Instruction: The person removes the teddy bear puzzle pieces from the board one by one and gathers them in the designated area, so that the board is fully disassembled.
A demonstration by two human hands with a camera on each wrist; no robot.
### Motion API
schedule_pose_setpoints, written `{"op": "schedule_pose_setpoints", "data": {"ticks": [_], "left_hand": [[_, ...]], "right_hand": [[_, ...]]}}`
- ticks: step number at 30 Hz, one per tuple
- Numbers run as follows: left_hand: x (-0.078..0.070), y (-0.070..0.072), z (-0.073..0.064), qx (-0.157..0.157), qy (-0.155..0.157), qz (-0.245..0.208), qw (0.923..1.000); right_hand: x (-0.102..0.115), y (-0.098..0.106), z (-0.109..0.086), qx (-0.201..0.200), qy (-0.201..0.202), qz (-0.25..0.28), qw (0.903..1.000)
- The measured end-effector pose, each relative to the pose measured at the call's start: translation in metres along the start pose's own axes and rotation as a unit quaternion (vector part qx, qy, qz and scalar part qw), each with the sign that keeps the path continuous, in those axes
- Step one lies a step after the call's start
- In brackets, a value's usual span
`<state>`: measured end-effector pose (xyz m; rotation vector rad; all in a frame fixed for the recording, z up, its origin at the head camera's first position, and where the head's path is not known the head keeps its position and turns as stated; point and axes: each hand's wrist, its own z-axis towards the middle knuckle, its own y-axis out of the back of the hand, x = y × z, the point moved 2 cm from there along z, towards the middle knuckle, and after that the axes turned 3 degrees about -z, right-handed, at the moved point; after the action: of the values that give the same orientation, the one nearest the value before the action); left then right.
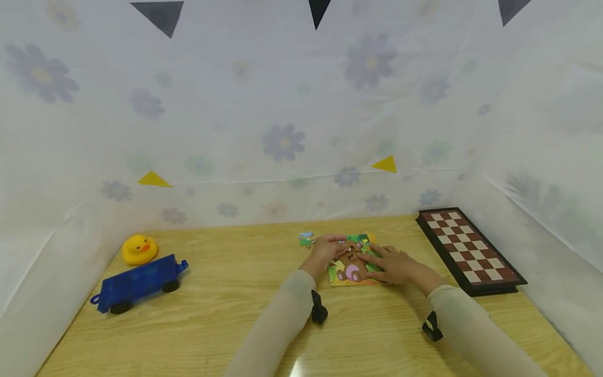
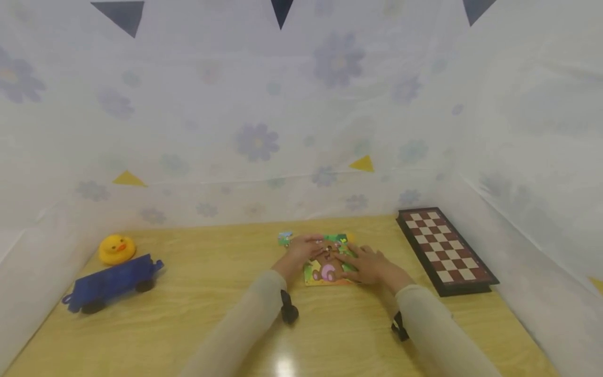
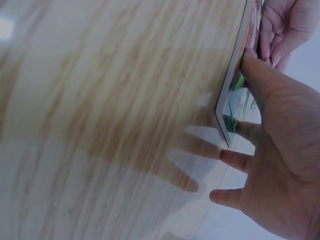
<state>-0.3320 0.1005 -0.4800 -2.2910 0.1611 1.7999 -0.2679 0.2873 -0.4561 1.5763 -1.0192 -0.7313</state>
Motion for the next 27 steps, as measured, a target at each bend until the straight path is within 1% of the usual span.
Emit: {"op": "schedule_pose_setpoints", "data": {"ticks": [2,5,7,10,14,17,24,27], "left_hand": [[0.0006,0.0012,0.0015,0.014,0.005,-0.032,0.9994],[0.0008,0.004,0.0028,0.036,0.014,-0.06,0.9974],[0.0003,0.0052,0.0029,0.046,0.019,-0.069,0.9963],[-0.0015,0.006,0.0006,0.055,0.02,-0.065,0.9962],[-0.0026,0.006,-0.0012,0.054,0.024,-0.058,0.9966],[-0.0027,0.0055,-0.0009,0.051,0.023,-0.053,0.9971],[-0.0026,0.0048,0.0,0.041,0.023,-0.046,0.9978],[-0.0031,0.0044,-0.0015,0.038,0.024,-0.052,0.9977]], "right_hand": [[0.0009,0.0008,-0.0008,-0.001,0.003,0.002,1.0],[0.0016,0.0022,-0.0018,-0.001,0.006,0.0,1.0],[0.0018,0.0029,-0.0021,0.0,0.006,0.0,1.0],[0.0025,0.0037,-0.0027,-0.005,0.014,0.007,0.9999],[0.0018,0.0029,-0.0025,0.0,0.017,0.019,0.9997],[-0.0003,0.0016,-0.0017,0.005,0.01,0.023,0.9997],[-0.0017,-0.0003,-0.0007,-0.007,0.012,0.024,0.9996],[-0.0016,-0.0005,-0.0013,-0.015,0.006,0.035,0.9992]]}}
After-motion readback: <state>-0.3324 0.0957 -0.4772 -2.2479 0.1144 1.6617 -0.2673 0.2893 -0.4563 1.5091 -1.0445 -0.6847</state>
